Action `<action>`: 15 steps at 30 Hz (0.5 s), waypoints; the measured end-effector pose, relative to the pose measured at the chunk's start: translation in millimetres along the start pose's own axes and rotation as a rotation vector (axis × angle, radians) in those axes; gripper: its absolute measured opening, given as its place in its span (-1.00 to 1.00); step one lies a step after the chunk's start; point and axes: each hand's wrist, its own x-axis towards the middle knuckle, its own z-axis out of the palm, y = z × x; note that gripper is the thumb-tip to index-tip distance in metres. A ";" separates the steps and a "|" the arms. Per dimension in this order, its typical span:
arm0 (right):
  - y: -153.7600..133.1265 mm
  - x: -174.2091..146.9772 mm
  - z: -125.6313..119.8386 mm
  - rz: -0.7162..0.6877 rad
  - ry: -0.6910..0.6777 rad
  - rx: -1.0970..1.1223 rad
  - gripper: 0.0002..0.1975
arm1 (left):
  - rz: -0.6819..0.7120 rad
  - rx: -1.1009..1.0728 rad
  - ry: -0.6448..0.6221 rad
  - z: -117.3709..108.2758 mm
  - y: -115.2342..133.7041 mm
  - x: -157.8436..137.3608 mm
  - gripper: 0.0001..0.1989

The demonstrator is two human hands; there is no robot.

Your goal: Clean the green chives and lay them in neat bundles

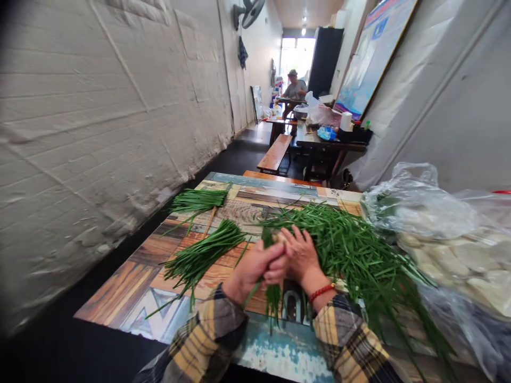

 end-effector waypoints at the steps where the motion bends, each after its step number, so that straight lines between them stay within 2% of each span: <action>1: 10.0 0.3 -2.2 0.011 -0.003 -0.009 -0.55 | -0.071 0.035 -0.047 3.2 -6.7 0.5 -0.67; 3: 28.8 -0.1 -7.5 0.132 0.015 -0.095 -0.61 | -0.161 0.070 -0.159 9.1 -16.7 -0.2 -0.65; 5: 41.2 0.2 -14.6 0.192 0.022 -0.155 -0.65 | -0.189 0.080 -0.243 13.7 -21.7 -2.8 -0.65; 8: 35.4 6.3 -26.8 0.181 0.084 -0.130 -0.68 | -0.183 0.096 -0.338 16.9 -22.0 -6.8 -0.65; 11: -0.3 19.3 -32.7 -0.021 0.110 0.060 -0.69 | -0.201 0.154 -0.452 17.4 -18.8 -8.2 -0.60; 15: -53.5 31.3 -20.5 -0.427 -0.079 0.308 -0.64 | -0.302 0.244 -0.627 20.2 -12.9 -9.1 -0.72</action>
